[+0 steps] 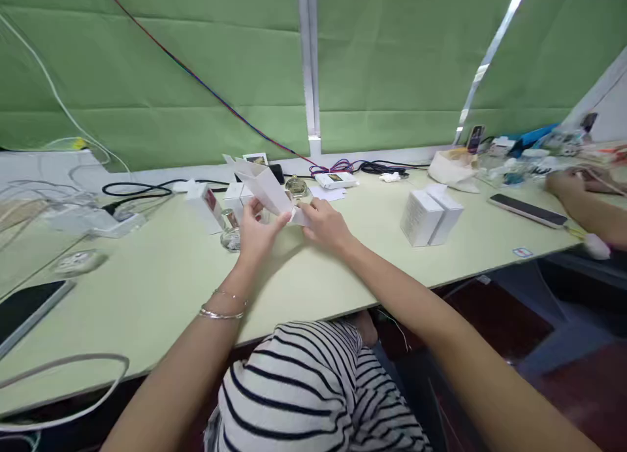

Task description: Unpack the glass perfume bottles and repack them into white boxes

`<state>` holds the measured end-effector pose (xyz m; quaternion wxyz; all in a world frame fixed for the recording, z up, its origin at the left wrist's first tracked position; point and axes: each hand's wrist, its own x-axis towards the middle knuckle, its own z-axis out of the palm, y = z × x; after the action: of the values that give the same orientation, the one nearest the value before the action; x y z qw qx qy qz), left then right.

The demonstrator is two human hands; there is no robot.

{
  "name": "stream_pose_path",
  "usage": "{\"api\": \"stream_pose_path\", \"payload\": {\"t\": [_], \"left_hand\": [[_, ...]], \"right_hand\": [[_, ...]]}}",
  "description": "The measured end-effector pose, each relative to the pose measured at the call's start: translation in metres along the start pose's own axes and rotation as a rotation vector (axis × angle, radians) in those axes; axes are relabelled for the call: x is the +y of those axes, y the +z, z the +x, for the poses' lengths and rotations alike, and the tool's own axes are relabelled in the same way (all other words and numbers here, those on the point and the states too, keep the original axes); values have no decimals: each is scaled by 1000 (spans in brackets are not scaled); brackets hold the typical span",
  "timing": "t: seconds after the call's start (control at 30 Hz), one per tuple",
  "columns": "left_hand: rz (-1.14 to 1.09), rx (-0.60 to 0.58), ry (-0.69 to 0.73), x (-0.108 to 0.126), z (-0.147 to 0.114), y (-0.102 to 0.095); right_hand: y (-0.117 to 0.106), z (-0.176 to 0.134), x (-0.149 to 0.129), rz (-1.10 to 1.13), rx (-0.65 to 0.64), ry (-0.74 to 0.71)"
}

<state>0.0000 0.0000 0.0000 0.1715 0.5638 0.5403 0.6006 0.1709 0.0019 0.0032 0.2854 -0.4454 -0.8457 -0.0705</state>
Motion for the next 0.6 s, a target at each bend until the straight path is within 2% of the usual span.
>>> {"api": "stream_pose_path", "payload": {"t": [0.27,0.5,0.53,0.6], "left_hand": [[-67,-62,-28,-2,0,3],[-129,-245,19,-7,-1,4],[-133,-236,52,-7,-1,4],[-164,-147,164,-5,-1,2]], "right_hand": [[6,-1,2,110,12,-20],[11,3,8,209,33,50],[11,4,10,216,33,64],[9,5,13,219,27,80]]}}
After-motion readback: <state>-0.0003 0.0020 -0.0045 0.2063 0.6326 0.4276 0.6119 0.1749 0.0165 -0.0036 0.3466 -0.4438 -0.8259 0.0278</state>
